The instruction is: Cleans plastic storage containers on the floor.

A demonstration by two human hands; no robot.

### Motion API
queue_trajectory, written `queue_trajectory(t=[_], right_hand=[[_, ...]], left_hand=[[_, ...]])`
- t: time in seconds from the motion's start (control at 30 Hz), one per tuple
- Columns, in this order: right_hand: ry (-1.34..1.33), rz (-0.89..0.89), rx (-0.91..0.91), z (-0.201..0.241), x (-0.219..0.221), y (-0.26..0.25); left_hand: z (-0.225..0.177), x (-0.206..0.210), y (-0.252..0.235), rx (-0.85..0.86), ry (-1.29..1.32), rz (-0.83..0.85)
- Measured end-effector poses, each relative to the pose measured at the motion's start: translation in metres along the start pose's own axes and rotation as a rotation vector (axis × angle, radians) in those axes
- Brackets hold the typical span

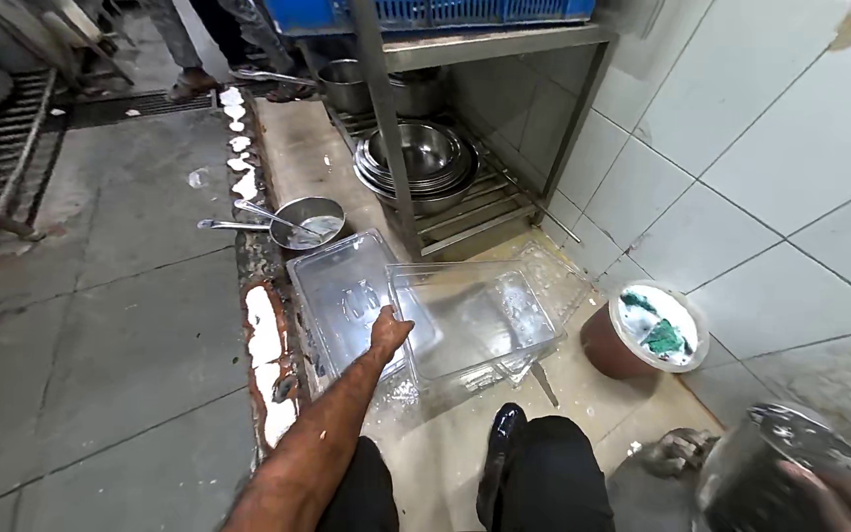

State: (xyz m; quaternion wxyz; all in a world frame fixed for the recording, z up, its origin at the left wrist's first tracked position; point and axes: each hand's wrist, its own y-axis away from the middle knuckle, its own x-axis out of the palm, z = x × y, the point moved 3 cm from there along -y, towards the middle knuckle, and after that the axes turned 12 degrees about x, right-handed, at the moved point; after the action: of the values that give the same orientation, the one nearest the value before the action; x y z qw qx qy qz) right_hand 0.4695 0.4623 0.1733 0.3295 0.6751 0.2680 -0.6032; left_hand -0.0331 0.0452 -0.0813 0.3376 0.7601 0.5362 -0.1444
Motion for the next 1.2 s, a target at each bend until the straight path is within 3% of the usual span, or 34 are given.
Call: queue_trajectory(t=[0.13, 0.2, 0.3, 0.43, 0.57, 0.7, 0.9, 1.0, 1.2], right_hand=[[-0.005, -0.121, -0.373, 0.107, 0.023, -0.07], [0.046, 0.035, -0.504, 0.175, 0.041, -0.109], [0.169, 0.408, -0.632, 0.289, 0.052, -0.152], [0.216, 0.453, -0.829, 0.416, 0.059, -0.176], [0.208, 0.447, -0.954, 0.491, 0.052, -0.17], [0.187, 0.509, -1.023, 0.515, 0.056, -0.157], [0.186, 0.672, -1.075, 0.504, 0.08, -0.147], [0.202, 0.693, -0.939, 0.488, 0.077, -0.159], [0.184, 0.495, -0.642, 0.434, 0.037, -0.184]], left_hand=[[0.007, 0.0, -0.007, -0.002, -0.044, 0.018], [0.008, -0.001, -0.01, -0.014, -0.099, 0.033], [0.009, -0.004, -0.009, -0.022, -0.152, 0.068], [0.009, -0.007, -0.011, -0.062, -0.179, 0.099], [0.013, -0.009, -0.012, -0.074, -0.226, 0.148], [0.012, -0.012, -0.012, -0.051, -0.234, 0.132], [0.018, -0.011, -0.02, -0.074, -0.177, 0.15], [0.01, -0.009, -0.021, 0.015, -0.072, 0.119], [-0.048, -0.012, -0.006, 0.204, 0.072, 0.049]])
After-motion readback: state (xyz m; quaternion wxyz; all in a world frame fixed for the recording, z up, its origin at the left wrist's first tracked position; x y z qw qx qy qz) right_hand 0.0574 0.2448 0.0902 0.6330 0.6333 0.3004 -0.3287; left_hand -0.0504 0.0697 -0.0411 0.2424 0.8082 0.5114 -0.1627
